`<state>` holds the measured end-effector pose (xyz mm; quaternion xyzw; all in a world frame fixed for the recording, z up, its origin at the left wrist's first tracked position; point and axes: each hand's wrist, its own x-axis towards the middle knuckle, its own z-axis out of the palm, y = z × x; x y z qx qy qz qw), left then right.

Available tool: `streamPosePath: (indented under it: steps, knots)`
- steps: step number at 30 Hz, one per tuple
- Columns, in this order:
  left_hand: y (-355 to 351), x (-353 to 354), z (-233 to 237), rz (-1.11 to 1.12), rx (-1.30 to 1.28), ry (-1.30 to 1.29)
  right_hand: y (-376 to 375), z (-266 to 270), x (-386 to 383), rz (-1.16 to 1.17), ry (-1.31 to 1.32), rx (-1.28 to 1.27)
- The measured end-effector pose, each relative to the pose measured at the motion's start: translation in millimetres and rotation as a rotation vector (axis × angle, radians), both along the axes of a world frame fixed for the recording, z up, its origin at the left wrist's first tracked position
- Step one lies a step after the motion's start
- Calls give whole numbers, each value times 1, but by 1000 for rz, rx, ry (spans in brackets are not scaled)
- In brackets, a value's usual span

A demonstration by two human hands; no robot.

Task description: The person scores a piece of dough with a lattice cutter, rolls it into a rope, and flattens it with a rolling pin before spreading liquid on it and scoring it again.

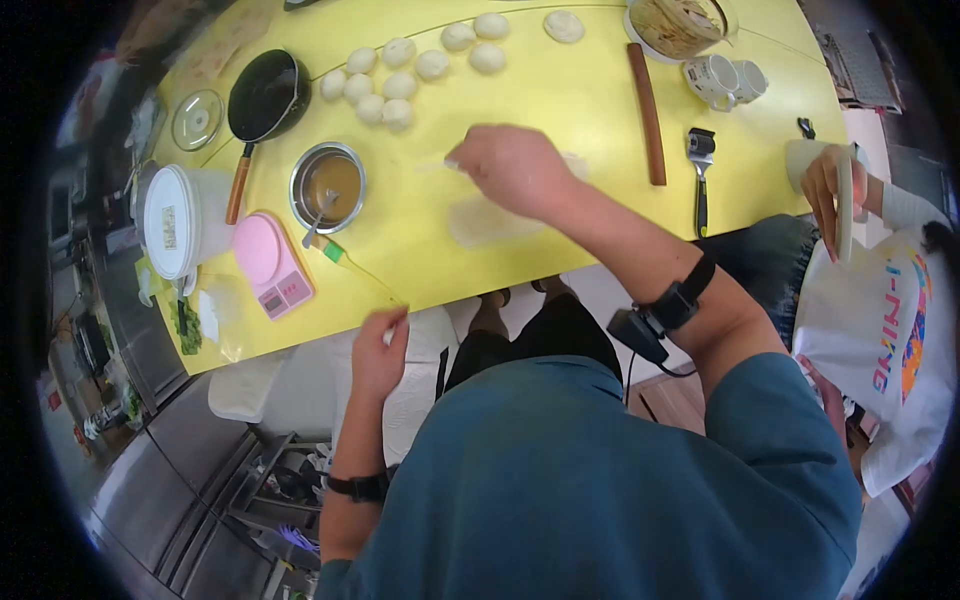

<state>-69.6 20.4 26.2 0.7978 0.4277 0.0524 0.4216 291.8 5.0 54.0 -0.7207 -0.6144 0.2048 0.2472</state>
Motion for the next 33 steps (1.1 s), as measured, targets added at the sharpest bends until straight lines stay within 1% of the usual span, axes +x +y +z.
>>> streamPosePath:
  steps: [2, 3, 5, 7, 8, 10, 13, 15, 16, 17, 18, 20, 22, 23, 26, 29, 30, 32, 33]
  knots:
    - [15, 49, 20, 37, -79, -140, -15, -11, -6, -23, 9, 42]
    - [18, 68, 26, 9, -93, -169, -16, -21, -5, -45, 20, 62]
    - [24, 94, 33, -41, -112, -216, -6, -22, 0, -65, 59, 68]
    - [28, 109, 31, -51, 68, -186, 7, -1, 10, -72, 116, 24]
    - [30, 117, 30, -63, 155, -174, 11, -2, 13, -12, 107, 2]
    - [43, 139, 33, -48, 399, -252, 18, -7, 17, 113, 88, -54]
    - [73, 171, 38, -134, 542, -179, 35, -4, 13, 232, 152, -212]
    - [97, 181, 41, -171, 265, 93, 39, 1, 15, 128, 260, -217]
    - [106, 179, 41, -188, 124, 224, 41, 0, 17, 74, 313, -219]
    - [108, 170, 36, -120, 108, 207, 43, -25, 27, -13, 471, -187]
    - [109, 157, 31, -35, 94, 243, 44, -42, 37, -65, 400, -141]
    - [100, 126, 19, 127, 68, 302, 49, -82, 48, -147, 138, -226]
    - [80, 94, 3, 214, -9, 269, 44, -119, 30, -86, -20, -140]
    - [71, 81, -4, 260, -47, 252, 46, -129, 22, -53, -99, -95]
    - [44, 54, -16, 413, -212, 121, 53, -121, -11, 32, -178, -199]
    - [29, 34, -24, 435, -233, 32, 64, -122, -36, 292, -317, -404]
    - [27, 30, -26, 438, -236, 1, 60, -124, -39, 315, -239, -365]
    - [24, 22, -28, 432, -222, 23, 45, -126, -39, 357, -85, -291]
    - [24, 18, -29, 427, -212, 35, 42, -121, -36, 294, -80, -255]
